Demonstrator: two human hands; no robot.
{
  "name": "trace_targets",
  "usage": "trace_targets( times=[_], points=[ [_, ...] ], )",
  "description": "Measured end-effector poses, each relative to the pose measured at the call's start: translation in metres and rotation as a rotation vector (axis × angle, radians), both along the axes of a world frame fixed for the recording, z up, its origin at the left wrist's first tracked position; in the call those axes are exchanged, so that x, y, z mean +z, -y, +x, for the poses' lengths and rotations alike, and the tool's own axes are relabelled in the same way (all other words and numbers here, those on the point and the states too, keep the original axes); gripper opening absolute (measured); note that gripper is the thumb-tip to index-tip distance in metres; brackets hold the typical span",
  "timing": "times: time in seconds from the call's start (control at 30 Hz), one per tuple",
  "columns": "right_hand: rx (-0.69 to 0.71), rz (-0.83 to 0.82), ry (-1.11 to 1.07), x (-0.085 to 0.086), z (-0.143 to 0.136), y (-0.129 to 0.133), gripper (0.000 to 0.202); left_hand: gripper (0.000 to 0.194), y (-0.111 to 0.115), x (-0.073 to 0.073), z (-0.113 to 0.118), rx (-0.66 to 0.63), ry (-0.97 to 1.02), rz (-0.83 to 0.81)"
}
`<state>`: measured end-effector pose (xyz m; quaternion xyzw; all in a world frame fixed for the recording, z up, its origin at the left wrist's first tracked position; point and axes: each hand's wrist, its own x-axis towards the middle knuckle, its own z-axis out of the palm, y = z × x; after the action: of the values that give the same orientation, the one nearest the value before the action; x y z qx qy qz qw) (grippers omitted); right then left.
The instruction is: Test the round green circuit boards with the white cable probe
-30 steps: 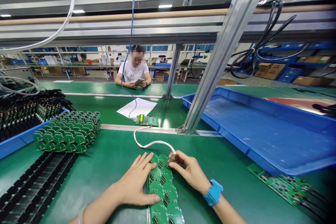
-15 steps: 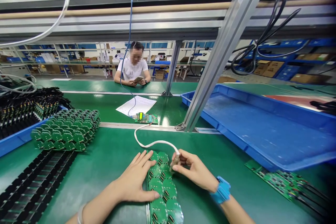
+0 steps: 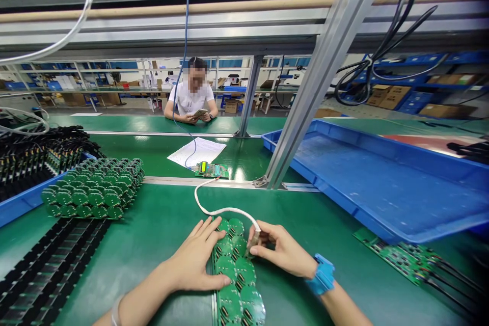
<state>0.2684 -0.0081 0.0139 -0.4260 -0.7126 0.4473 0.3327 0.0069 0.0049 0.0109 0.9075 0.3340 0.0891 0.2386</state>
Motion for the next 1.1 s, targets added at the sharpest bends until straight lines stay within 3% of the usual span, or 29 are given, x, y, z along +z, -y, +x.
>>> trace_targets(
  times=[0.8, 1.1],
  points=[
    [0.036, 0.127, 0.115, 0.0044, -0.0024, 0.0021, 0.016, 0.085, -0.0004, -0.0016, -0.0005, -0.011, 0.033, -0.006],
    [-0.074, 0.203, 0.165, -0.0007, -0.0089, 0.0010, 0.023, 0.083, -0.0044, 0.0001, -0.0016, 0.062, 0.003, 0.004]
  ],
)
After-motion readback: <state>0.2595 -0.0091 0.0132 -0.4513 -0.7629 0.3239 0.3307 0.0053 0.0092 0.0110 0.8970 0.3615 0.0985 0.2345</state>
